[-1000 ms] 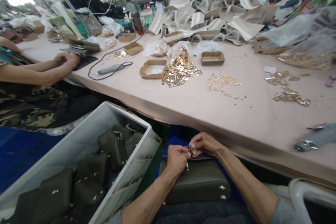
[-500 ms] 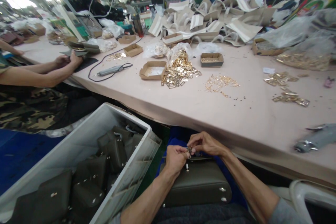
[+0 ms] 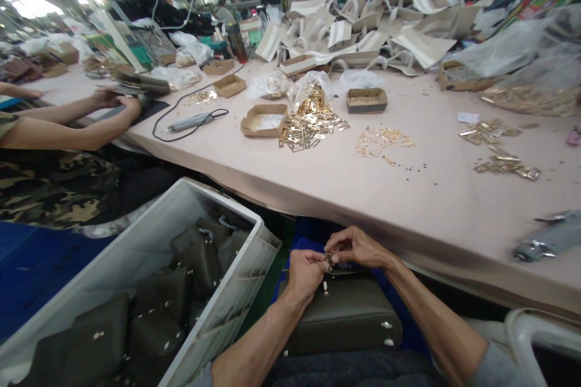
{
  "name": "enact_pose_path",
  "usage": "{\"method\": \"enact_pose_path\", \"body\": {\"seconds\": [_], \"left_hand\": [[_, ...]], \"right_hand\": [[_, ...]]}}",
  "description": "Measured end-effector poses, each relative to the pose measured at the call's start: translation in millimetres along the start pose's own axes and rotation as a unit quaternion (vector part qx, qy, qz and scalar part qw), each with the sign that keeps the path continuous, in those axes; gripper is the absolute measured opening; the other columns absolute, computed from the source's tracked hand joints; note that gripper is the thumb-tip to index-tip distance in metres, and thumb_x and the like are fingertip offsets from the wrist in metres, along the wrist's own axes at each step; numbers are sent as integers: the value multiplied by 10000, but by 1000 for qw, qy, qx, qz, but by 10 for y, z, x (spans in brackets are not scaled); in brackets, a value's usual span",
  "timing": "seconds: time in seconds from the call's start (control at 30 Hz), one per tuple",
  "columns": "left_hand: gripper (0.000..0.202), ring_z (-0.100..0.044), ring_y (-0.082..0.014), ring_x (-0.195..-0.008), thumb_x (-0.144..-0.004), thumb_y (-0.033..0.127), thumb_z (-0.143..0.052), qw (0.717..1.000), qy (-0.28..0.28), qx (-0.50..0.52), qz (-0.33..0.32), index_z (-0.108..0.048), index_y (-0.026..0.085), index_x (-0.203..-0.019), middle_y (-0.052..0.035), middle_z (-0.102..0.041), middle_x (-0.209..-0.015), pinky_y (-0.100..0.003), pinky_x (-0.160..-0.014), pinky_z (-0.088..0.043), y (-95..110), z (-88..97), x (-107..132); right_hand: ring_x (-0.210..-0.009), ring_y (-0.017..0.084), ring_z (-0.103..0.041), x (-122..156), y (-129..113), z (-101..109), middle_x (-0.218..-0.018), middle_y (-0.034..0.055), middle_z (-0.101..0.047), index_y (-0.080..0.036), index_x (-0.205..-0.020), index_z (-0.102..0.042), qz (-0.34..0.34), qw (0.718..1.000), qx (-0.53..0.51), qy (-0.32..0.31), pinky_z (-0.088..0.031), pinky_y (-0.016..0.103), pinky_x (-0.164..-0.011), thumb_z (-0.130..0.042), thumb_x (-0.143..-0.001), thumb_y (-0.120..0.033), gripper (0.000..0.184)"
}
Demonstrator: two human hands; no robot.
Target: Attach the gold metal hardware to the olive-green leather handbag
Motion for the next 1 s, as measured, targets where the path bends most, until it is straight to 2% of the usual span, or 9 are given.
{"method": "enact_pose_path", "body": {"seconds": [0.1, 0.23, 0.47, 0.7, 0.83, 1.0], "left_hand": [[125, -529, -128, -463, -509, 176, -749, 1000, 5, 1, -2, -745, 106, -612, -63, -678, -544, -235, -455, -343, 23, 5, -12], [168, -461, -99, -409, -508, 184, -796, 1000, 4, -6, 11, -757, 95, -645, -47, -647, -511, -225, -424, -296, 53, 1, -10], [194, -423, -79, -394, -499, 180, -833, 1000, -1, -13, 24, -756, 84, -649, -31, -617, -494, -214, -404, -258, 74, -15, -12], [223, -306, -41, -320, -569, 241, -810, 999, -26, 0, 34, -736, 75, -699, 18, -534, -452, -218, -366, -166, 58, -55, 16], [277, -321, -42, -339, -557, 292, -855, 999, -16, -6, 30, -735, 75, -678, 11, -535, -454, -213, -382, -189, 61, -37, 23], [309, -428, -82, -402, -507, 324, -891, 999, 22, -27, 23, -752, 76, -630, -42, -615, -505, -227, -419, -281, 57, 17, -11]], "right_hand": [[-678, 198, -669, -25, 78, 29, -769, 71, -739, -135, -896, -796, -19, 999, -40, 28, -533, 307, -674, -823, -735, -320, 247], [-670, 195, -671, -48, 103, 74, -759, 77, -733, -116, -847, -789, -3, 998, -22, 63, -528, 293, -650, -819, -733, -295, 213], [-669, 197, -674, -50, 143, 116, -775, 76, -732, -112, -871, -789, 10, 998, -8, 69, -534, 295, -646, -785, -758, -270, 194], [-657, 187, -663, -68, 126, 98, -777, 68, -729, -121, -855, -790, 16, 997, -15, 73, -534, 297, -649, -788, -753, -244, 160], [-657, 179, -657, -56, 112, 82, -766, 59, -726, -125, -868, -791, 15, 998, -21, 65, -530, 288, -652, -784, -759, -262, 175], [-680, 192, -670, -86, 153, 24, -780, 59, -738, -125, -926, -781, 0, 999, -28, 34, -543, 306, -685, -765, -773, -303, 235]]}}
Point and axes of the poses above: each hand's wrist, its own x-axis away from the middle knuckle, its own z-axis out of the back of the hand, y = z × x, the point moved 10 cm from there along -x, towards the middle knuckle
